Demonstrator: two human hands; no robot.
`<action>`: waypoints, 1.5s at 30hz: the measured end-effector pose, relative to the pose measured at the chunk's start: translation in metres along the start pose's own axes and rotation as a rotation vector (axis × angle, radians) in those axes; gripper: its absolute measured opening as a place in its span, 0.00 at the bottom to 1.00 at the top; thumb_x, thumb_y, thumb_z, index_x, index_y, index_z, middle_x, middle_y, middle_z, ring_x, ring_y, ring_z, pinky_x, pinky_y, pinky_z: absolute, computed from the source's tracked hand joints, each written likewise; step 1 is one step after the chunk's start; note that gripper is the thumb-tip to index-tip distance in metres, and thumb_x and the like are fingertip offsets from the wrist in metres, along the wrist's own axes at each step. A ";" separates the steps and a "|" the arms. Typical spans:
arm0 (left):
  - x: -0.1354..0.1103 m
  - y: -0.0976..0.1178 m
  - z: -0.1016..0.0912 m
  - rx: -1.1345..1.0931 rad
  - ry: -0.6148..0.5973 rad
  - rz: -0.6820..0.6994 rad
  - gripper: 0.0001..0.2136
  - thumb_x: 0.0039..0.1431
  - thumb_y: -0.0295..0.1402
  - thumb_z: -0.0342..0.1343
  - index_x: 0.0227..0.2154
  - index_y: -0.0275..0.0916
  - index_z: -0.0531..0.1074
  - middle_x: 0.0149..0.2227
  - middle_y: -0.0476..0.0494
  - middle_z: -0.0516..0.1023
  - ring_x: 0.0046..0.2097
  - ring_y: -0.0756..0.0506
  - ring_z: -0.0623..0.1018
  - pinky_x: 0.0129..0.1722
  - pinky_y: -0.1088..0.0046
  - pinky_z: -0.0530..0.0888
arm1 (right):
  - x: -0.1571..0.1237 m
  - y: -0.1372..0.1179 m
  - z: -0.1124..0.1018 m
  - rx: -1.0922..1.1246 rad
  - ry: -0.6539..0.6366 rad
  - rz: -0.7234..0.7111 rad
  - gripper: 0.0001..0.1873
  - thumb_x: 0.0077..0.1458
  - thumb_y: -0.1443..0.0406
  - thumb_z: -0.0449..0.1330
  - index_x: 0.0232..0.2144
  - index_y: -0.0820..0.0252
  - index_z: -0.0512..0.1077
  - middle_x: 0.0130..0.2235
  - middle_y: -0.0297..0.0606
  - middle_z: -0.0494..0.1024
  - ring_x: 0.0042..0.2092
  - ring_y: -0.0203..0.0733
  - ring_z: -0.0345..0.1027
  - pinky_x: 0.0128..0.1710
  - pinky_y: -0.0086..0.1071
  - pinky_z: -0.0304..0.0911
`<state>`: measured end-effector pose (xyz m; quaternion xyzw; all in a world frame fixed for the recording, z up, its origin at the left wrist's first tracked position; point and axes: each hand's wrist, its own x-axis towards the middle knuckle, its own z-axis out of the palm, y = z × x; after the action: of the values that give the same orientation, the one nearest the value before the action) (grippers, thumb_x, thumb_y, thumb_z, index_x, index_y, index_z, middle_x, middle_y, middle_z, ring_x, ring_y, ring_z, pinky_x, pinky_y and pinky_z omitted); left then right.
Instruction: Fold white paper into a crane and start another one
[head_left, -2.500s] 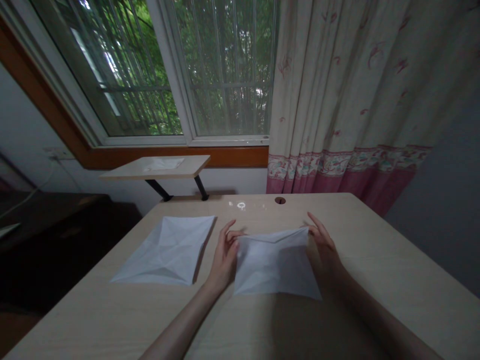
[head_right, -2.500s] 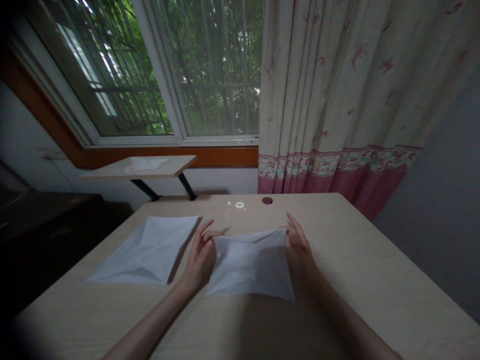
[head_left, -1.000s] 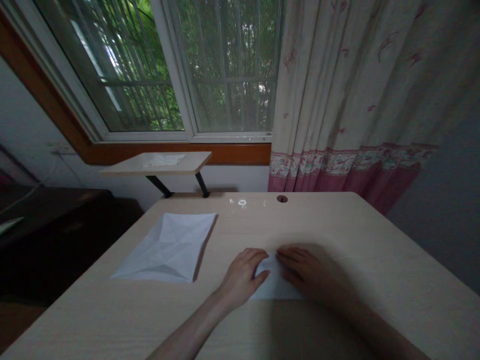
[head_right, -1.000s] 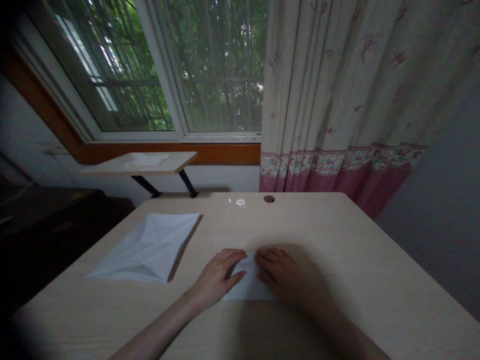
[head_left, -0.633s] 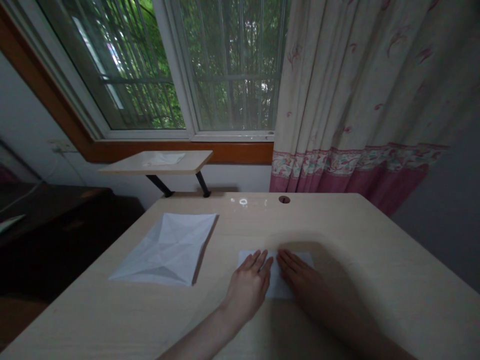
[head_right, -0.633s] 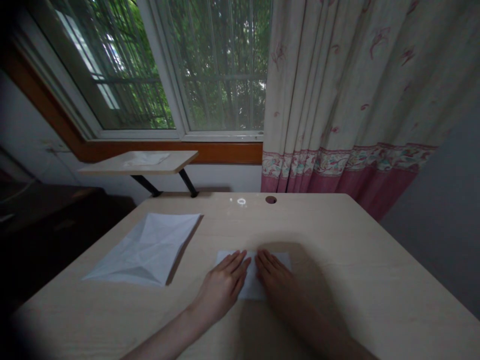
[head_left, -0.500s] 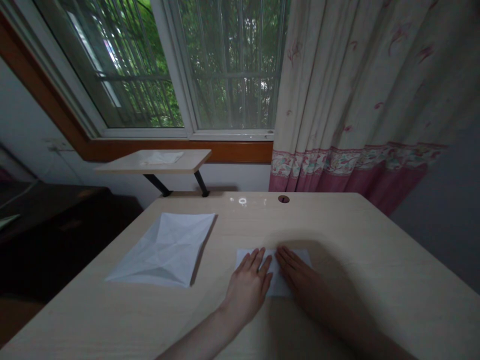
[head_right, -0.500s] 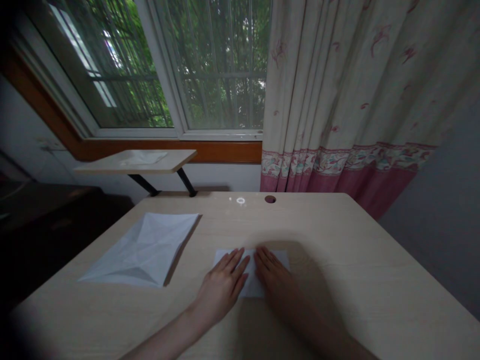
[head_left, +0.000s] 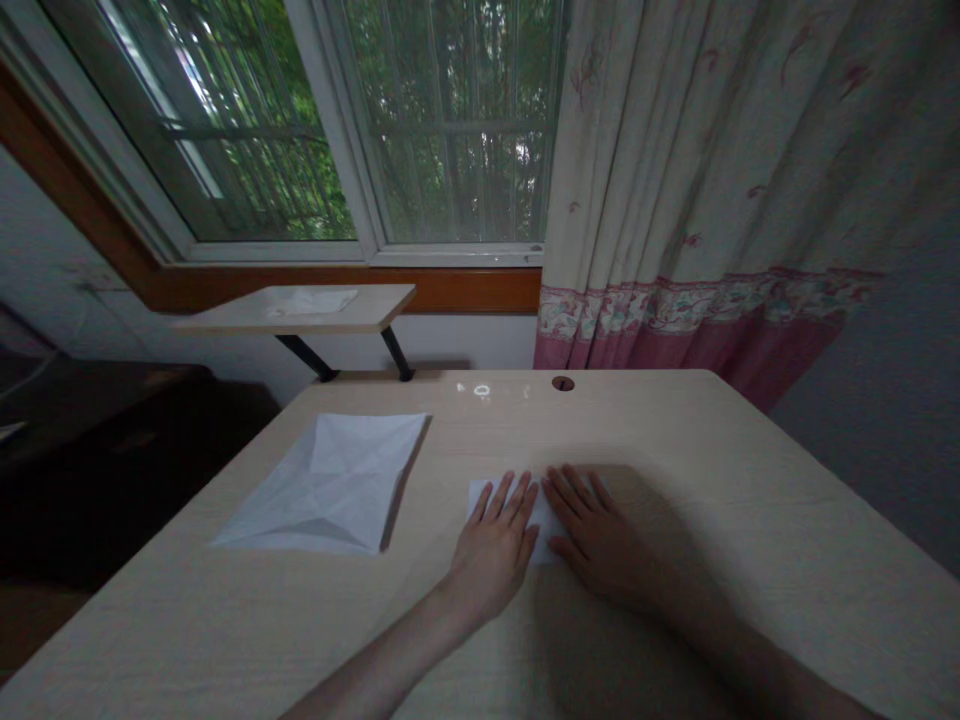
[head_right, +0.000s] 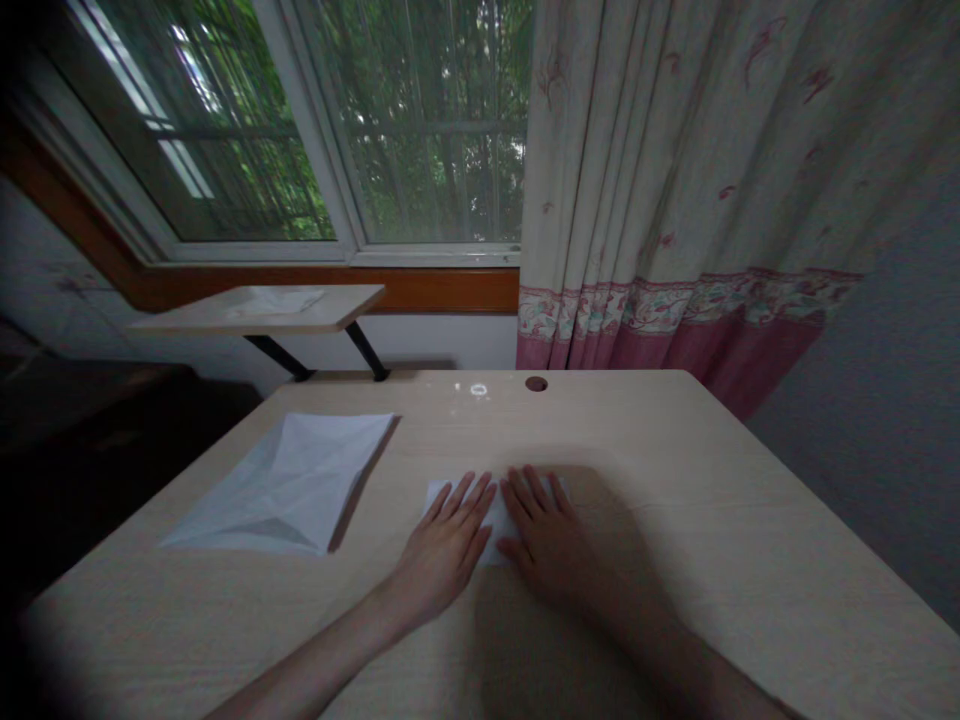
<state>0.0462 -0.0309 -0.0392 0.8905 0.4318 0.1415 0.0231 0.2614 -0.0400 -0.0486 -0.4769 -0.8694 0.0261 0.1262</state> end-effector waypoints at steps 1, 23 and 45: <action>0.000 0.000 0.001 0.022 -0.005 -0.007 0.23 0.70 0.34 0.43 0.66 0.40 0.54 0.68 0.42 0.57 0.68 0.37 0.56 0.64 0.49 0.60 | 0.000 0.000 0.000 -0.011 0.001 0.002 0.34 0.67 0.54 0.46 0.69 0.56 0.42 0.69 0.44 0.49 0.70 0.54 0.40 0.66 0.57 0.44; -0.002 -0.016 0.009 0.056 0.049 -0.112 0.32 0.67 0.51 0.43 0.66 0.36 0.52 0.69 0.29 0.48 0.69 0.32 0.50 0.63 0.49 0.60 | 0.003 0.028 -0.018 -0.035 -0.098 -0.058 0.46 0.58 0.40 0.50 0.69 0.55 0.44 0.70 0.45 0.47 0.70 0.57 0.36 0.66 0.55 0.42; 0.007 -0.023 -0.020 -0.041 -0.044 0.100 0.30 0.67 0.54 0.42 0.64 0.41 0.58 0.69 0.38 0.52 0.70 0.40 0.51 0.67 0.54 0.53 | 0.004 0.056 -0.008 -0.176 -0.005 0.051 0.40 0.64 0.45 0.45 0.69 0.55 0.40 0.70 0.47 0.45 0.71 0.55 0.34 0.66 0.59 0.35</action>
<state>0.0276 -0.0131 -0.0220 0.9132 0.3831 0.1319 0.0438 0.3070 -0.0070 -0.0495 -0.5082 -0.8562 -0.0459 0.0808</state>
